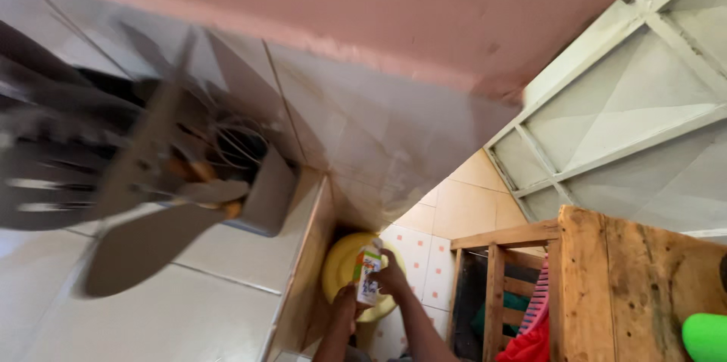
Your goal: The person stands at a small wooden table covered with plastic bottles, jugs and small containers. They pick up bottles one at a time, unscrew and retighten caps, close a small jar and a pink canister, and carry several bottles to a drawer under the kitchen sink, placing them inside and arranging them.
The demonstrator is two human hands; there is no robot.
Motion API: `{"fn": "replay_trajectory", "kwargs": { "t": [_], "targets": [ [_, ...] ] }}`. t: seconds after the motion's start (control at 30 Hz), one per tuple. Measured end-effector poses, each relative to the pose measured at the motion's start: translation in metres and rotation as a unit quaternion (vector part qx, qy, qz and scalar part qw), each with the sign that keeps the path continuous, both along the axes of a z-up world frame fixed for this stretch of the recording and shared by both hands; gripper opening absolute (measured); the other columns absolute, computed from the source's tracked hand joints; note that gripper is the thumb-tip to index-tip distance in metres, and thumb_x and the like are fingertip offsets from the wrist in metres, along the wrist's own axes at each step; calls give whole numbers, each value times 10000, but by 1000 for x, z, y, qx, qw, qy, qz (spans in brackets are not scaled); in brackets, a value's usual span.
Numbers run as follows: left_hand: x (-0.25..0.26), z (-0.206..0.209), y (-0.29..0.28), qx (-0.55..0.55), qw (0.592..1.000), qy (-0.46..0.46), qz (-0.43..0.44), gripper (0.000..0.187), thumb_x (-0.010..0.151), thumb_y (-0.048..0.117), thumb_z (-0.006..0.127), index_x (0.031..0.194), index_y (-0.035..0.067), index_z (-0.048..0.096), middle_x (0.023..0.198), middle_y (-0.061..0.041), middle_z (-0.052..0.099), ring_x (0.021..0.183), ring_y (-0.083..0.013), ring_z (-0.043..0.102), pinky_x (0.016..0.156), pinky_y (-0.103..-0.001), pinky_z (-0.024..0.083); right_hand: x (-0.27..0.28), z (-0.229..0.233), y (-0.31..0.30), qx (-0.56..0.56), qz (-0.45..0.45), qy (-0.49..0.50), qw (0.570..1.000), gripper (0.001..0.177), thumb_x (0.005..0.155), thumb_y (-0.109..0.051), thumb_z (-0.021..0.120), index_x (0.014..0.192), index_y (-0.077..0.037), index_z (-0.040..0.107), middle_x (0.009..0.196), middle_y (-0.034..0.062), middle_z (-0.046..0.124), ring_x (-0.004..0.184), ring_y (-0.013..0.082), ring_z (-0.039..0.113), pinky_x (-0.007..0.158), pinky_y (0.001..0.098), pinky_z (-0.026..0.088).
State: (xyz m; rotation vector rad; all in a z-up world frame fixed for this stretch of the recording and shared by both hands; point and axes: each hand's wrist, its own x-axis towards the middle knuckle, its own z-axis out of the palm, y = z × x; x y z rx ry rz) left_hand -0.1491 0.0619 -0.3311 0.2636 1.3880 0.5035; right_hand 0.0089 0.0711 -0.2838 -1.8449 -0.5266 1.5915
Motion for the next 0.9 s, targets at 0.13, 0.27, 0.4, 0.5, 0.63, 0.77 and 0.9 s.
{"fn": "replay_trajectory", "kwargs": {
  "t": [0.13,0.27,0.4,0.5,0.63,0.77,0.9],
  "targets": [
    [-10,-99,23,266,847,384,-255,338,907,305,657,1195,151,745,1087,-155,769,982,-320,722,855,-397,567,-25,-73,10,-5,52,-115,992,898,720,-50,811,1463,-282,364,797,122,713,718,310,721,604,463,574],
    [-2,-142,49,210,907,292,-219,458,907,129,512,1334,142,673,1202,-155,738,1060,-319,732,931,-401,560,-43,-120,34,99,76,-265,956,777,729,-75,788,1409,-207,437,907,166,762,899,363,733,766,464,567],
    [8,-139,56,278,917,201,-202,503,881,104,524,1376,126,614,1308,-147,700,1188,-284,668,999,-355,502,-57,-146,34,71,50,-231,969,769,759,-59,735,1452,-175,423,1153,189,717,1084,363,709,890,437,575],
    [11,-130,69,296,925,151,-186,591,841,73,516,1428,119,559,1321,-152,692,1196,-287,671,1006,-346,504,-53,-147,34,114,47,-152,981,865,742,-14,692,1521,-158,344,1306,181,655,1217,314,653,980,399,549],
    [-7,-126,38,336,910,143,-198,663,817,50,471,1478,102,506,1301,-172,698,1181,-312,678,1001,-348,520,-61,-125,2,150,45,-153,976,874,746,6,736,1521,-99,346,1374,196,618,1263,304,617,1019,380,521],
    [-7,-88,18,242,896,229,-294,550,908,124,537,1458,119,511,1362,-185,625,1222,-318,623,1028,-368,477,-66,-66,-15,36,86,-173,981,786,780,-71,791,1476,-112,427,1303,179,660,1227,265,637,1013,343,524],
    [14,-12,5,219,950,172,-144,391,981,185,503,1314,83,681,1312,-145,714,1212,-256,673,1032,-340,505,-70,-6,-24,118,-11,-129,984,483,864,-89,663,1345,-61,619,1222,166,722,1118,242,697,957,333,563]
  ]
}}
